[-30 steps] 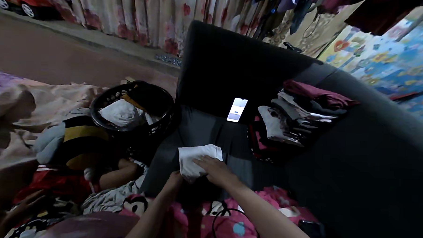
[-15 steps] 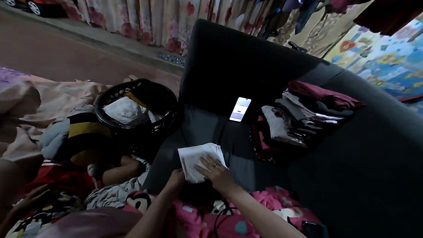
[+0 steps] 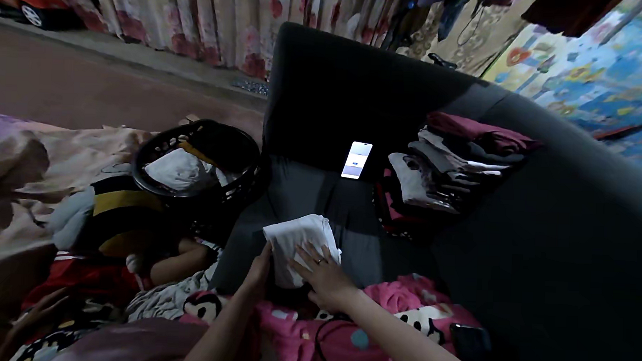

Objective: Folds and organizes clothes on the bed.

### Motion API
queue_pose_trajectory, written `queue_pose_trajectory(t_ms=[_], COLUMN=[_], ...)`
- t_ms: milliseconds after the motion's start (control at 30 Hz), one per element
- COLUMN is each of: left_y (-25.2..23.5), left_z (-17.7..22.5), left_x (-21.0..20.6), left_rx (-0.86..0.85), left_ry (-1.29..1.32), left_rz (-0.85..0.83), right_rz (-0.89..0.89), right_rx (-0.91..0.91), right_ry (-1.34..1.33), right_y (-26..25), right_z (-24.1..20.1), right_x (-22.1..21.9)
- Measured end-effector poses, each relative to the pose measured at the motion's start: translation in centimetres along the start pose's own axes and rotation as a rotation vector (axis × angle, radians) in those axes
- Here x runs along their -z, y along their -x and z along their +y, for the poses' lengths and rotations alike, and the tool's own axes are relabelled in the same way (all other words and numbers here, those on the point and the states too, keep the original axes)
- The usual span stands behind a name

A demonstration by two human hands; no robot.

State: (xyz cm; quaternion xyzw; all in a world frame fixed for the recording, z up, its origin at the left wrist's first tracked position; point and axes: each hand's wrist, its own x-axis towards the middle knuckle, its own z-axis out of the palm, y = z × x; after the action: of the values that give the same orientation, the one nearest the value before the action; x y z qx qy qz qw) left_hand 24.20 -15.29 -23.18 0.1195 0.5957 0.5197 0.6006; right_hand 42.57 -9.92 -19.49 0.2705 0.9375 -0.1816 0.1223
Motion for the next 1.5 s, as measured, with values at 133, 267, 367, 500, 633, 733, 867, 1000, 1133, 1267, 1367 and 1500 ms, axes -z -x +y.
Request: queue_pose_trajectory(t_ms=[133,267,367,500,633,733,867,1000,1133,1267,1367,1500], left_y=[0.0,-0.1,0.0,-0.4,-0.3,-0.6,-0.7,-1.0,-0.9,-0.8,-0.6,-0.4], left_z=[0.1,-0.2,-0.2,-0.5,-0.2,-0.5,-0.6,-1.1,-1.2,-1.1,-0.9,-0.8], left_x=[0.1,0.2,0.2,0.5,0.2,0.3,0.4,0.3,0.4,0.3,0.4,0.5], left_rx=[-0.015,-0.065,-0.057,-0.07,-0.051,-0.072,-0.069,-0.097,-0.116,-0.15,-0.162,-0.178], left_ry=[-0.087,-0.184,-0.204,-0.222,-0.253,-0.29,-0.301,-0.287,-0.311,-0.345,-0.351,-0.349], left_rz=[-0.066,-0.054,-0.051,-0.057,-0.023,-0.03,-0.009,-0.006,-0.019,-0.011,-0.011,0.005], right_rz=[-0.13,0.126,0.228,0.023,-0.046,0.068,0.146,0.116,0.056,0.097,0.213,0.19], right_rx=[-0.05,-0.156,-0.207,-0.159,-0.139,-0.193,-0.342,-0.217,-0.063,-0.147,-0.298,-0.441], right_ry=[-0.083,-0.394,-0.262,-0.039,-0.119,-0.119,-0.085,-0.078,-0.062,-0.127,-0.222,-0.269], right_y=[-0.2,-0.8,-2.2,-5.3,-7.9,-10.2,-11.8,-9.3,-5.8,-3.6,-2.4,-1.7], right_z=[-0.5,-0.7,-1.3,-1.1,0.3,2.2,1.5,0.5,1.4,3.4,6.0,8.6], right_x=[1.4,3.3,2.6,0.4,1.5,1.0,0.7,0.3,-0.4,-0.2,-1.2,-0.8])
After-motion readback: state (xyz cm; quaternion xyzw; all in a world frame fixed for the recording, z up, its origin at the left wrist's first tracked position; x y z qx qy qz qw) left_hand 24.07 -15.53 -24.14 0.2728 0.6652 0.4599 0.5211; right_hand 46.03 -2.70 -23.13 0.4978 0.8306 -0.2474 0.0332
